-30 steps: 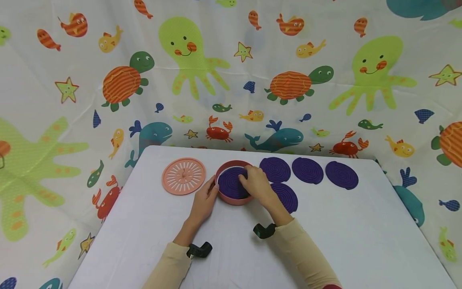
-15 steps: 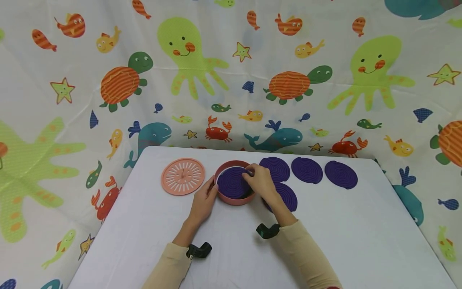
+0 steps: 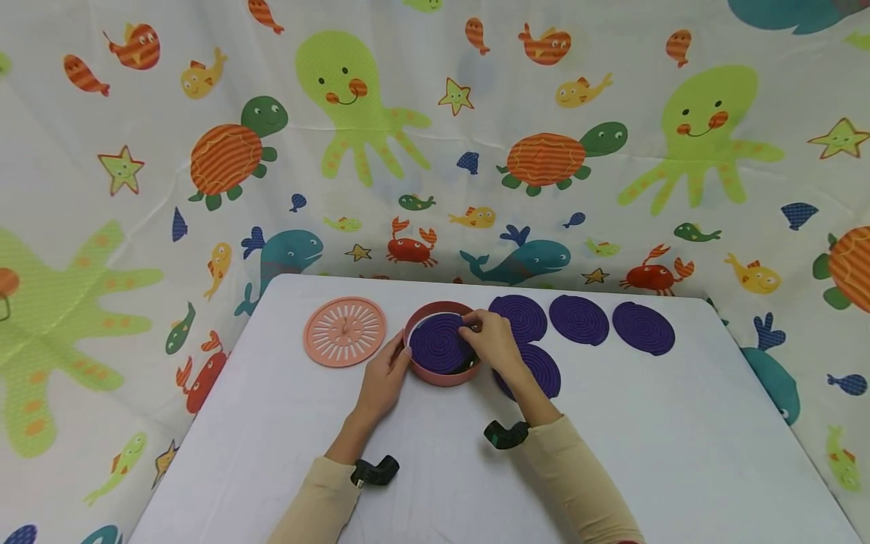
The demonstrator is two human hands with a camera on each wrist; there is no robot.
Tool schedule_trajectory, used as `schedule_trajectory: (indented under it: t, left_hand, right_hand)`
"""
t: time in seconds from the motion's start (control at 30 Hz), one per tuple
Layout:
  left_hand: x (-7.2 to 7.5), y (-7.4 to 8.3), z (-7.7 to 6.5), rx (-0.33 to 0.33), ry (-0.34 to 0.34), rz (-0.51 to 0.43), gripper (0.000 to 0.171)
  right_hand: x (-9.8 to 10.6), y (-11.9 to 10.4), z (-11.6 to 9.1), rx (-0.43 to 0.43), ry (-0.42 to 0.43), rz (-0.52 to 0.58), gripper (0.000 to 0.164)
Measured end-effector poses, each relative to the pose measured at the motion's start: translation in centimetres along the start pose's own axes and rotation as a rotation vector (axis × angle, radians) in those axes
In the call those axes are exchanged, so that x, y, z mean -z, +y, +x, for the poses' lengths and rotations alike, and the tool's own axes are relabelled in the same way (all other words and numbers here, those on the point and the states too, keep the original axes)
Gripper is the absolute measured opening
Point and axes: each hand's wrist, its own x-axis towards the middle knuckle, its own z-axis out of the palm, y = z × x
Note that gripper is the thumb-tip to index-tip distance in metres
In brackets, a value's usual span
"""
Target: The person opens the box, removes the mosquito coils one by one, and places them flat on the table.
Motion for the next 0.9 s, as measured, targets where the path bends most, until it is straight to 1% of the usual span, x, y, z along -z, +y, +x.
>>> schedule_trajectory:
  t: [0.37,0.73,0.9]
  left_hand:
    - [0.04,-0.07,0.07,0.009,-0.001,-0.012,0.049]
    - [0.08,0.17,-0.02,0.009,-0.012,-0.001,0.050]
    - [0.05,0.12,0.02,0.004,-0.007,0.003,0.050]
  right_hand:
    - [0.26,-0.06,-0.03,-0.042,-0.022,0.005,0.020]
    - [0.15,0.33,-0.05,-0.053,-0.069,0.057,0.017]
    - [0.05,0.48,-0.06,-0.058,-0.075,0.065,0.017]
